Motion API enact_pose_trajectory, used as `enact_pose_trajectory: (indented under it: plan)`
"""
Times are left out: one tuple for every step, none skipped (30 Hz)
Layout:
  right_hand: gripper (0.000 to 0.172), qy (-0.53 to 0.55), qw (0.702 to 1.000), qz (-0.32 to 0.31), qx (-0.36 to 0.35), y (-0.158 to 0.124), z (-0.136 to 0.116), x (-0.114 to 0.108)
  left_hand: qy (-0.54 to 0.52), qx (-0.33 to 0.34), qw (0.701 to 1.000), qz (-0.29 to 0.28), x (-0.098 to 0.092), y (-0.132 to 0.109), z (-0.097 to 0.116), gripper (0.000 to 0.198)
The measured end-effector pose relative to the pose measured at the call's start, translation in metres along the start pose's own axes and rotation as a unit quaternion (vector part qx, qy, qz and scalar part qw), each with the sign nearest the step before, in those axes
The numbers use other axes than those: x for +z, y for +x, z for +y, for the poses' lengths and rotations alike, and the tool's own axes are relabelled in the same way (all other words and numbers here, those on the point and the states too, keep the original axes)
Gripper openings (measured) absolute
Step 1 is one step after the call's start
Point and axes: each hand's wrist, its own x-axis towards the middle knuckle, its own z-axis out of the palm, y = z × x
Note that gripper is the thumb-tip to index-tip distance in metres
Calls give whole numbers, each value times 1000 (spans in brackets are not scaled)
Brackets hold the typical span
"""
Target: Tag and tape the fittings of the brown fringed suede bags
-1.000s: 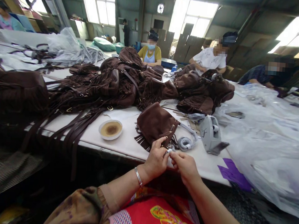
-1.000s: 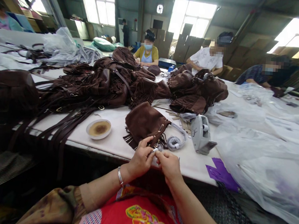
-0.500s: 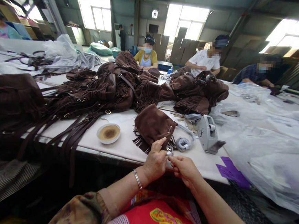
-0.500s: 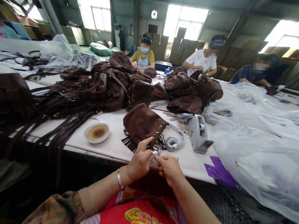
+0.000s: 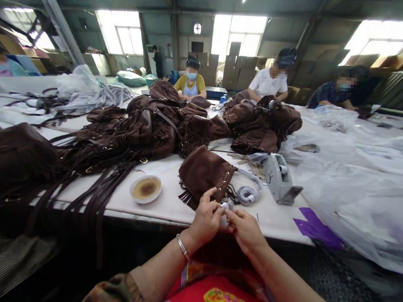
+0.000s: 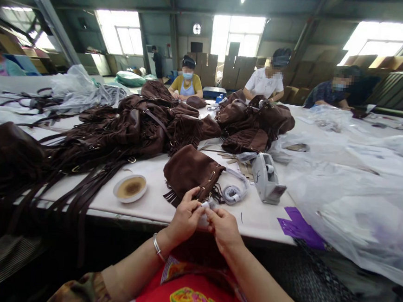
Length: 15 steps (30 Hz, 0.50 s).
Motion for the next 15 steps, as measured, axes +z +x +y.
enact_pose_trajectory:
  plan:
    - [44,-18,1000,-5,-22,1,0,1,-18,-20,1000,-5,-3,1,1,18]
    - [42,-38,998,-11,-42,2,0,2,-35,-37,999,-9,-6,2,1,20]
    - [40,-58,996,-18,-59,3,-1,3,-49,-51,997,-13,-9,4,2,21]
    - [39,-78,994,-25,-78,5,-2,3,-62,-63,996,-16,-12,5,3,23]
    - [38,-100,990,-34,-96,7,-3,3,-74,-73,994,-19,-14,5,3,24]
    - [37,-125,985,-42,-114,9,-5,3,-85,-82,993,-23,-17,6,3,24]
    - [36,-152,979,-47,-131,11,-7,3,-98,-90,991,-27,-19,6,3,25]
    - [36,-179,972,-50,-146,13,-9,3,-112,-98,988,-31,-21,7,3,25]
    - [35,-203,965,-51,-157,15,-10,3,-129,-105,986,-35,-22,7,2,26]
    - [34,-222,959,-50,-166,16,-12,4,-147,-112,982,-38,-23,7,1,27]
    - [33,-235,956,-48,-171,17,-13,6,-167,-119,978,-38,-24,6,-1,28]
    - [32,-240,954,-48,-175,18,-14,8,-185,-126,974,-38,-24,6,-3,30]
    - [30,-239,953,-49,-178,19,-14,10,-202,-133,970,-38,-24,6,-5,31]
    - [29,-233,954,-53,-178,19,-15,12,-217,-138,966,-37,-25,6,-8,32]
    - [28,-224,956,-59,-178,19,-15,14,-230,-143,962,-35,-25,6,-11,33]
